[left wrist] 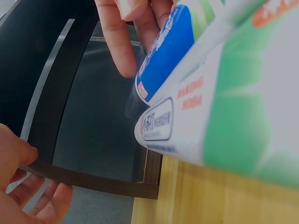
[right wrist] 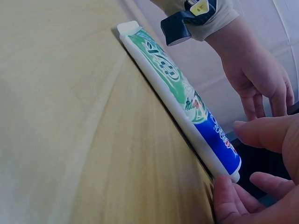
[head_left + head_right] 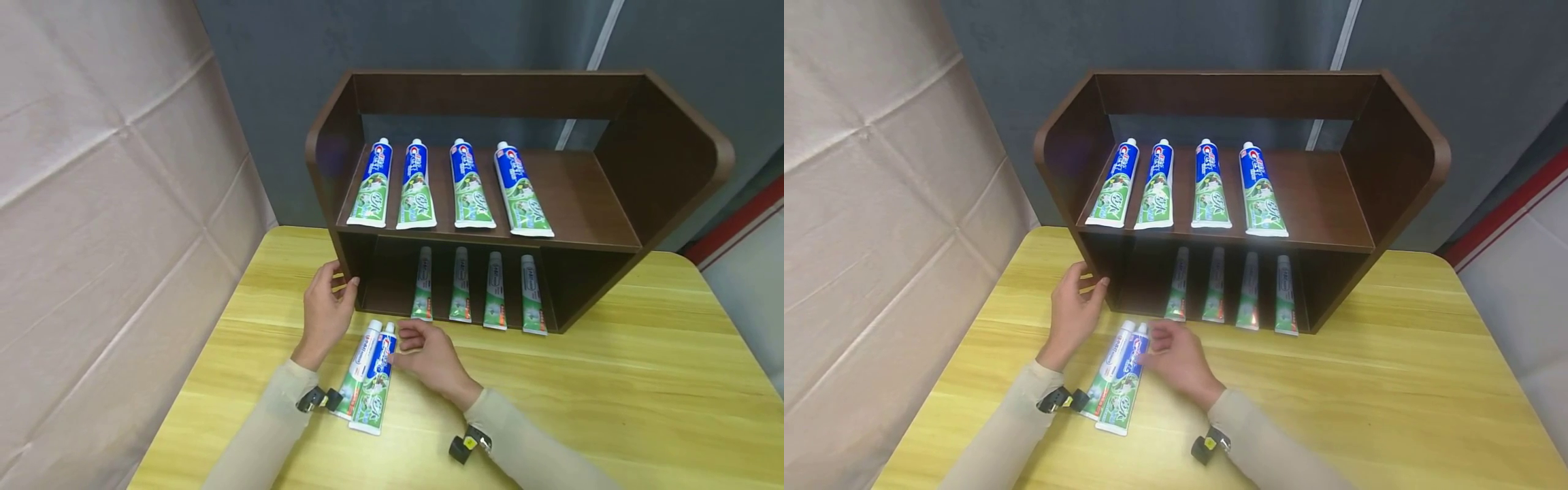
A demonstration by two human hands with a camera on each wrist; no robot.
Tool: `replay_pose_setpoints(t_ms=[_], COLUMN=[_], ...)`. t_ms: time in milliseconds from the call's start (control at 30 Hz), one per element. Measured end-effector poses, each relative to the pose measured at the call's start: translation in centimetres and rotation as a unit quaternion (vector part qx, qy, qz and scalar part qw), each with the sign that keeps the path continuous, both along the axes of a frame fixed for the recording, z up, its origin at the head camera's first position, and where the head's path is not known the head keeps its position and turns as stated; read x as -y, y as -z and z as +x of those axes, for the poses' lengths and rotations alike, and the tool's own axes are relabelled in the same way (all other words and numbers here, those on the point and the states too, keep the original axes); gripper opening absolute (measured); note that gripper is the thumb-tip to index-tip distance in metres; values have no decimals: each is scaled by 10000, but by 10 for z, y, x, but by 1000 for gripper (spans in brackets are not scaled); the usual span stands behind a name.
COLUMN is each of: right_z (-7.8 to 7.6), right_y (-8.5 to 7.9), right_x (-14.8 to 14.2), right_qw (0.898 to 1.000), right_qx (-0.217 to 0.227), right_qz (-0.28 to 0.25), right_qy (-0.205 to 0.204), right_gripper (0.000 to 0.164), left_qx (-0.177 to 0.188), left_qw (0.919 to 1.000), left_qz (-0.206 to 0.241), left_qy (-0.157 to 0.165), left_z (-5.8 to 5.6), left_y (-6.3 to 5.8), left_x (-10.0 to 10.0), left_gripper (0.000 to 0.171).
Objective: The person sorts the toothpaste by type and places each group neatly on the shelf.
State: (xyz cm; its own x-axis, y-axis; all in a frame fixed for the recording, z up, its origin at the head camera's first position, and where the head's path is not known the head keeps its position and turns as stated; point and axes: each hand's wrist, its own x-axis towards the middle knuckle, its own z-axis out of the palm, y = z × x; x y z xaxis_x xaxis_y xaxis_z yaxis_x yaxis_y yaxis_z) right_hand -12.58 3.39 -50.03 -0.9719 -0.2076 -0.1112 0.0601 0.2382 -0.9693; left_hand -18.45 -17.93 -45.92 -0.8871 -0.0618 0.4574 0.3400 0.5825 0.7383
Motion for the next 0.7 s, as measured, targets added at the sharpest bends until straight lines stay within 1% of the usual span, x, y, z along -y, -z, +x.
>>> replay_pose_setpoints(t_ms=[300, 500, 600, 700], right_z=[-5, -8, -8, -9], right_y=[0, 1, 1, 0], right_x=[5, 10, 11, 13], right_qw=[9973, 9910, 9880, 9861], right_qx=[-256, -476, -494, -427], right_qz=[549, 1059, 1258, 1399], right_qy=[-424, -669, -753, -787], right_gripper=[77, 95, 105, 108], left_qx=[-20, 5, 44, 76], left_qw=[10000, 10000, 10000, 9999], left_qz=[-72, -67, -64, -71], left_qy=[29, 35, 12, 5], left_z=[1, 1, 1, 1], left_y=[-1, -1, -1, 0], left_x=[0, 0, 0, 0], left_gripper=[35, 36, 35, 34])
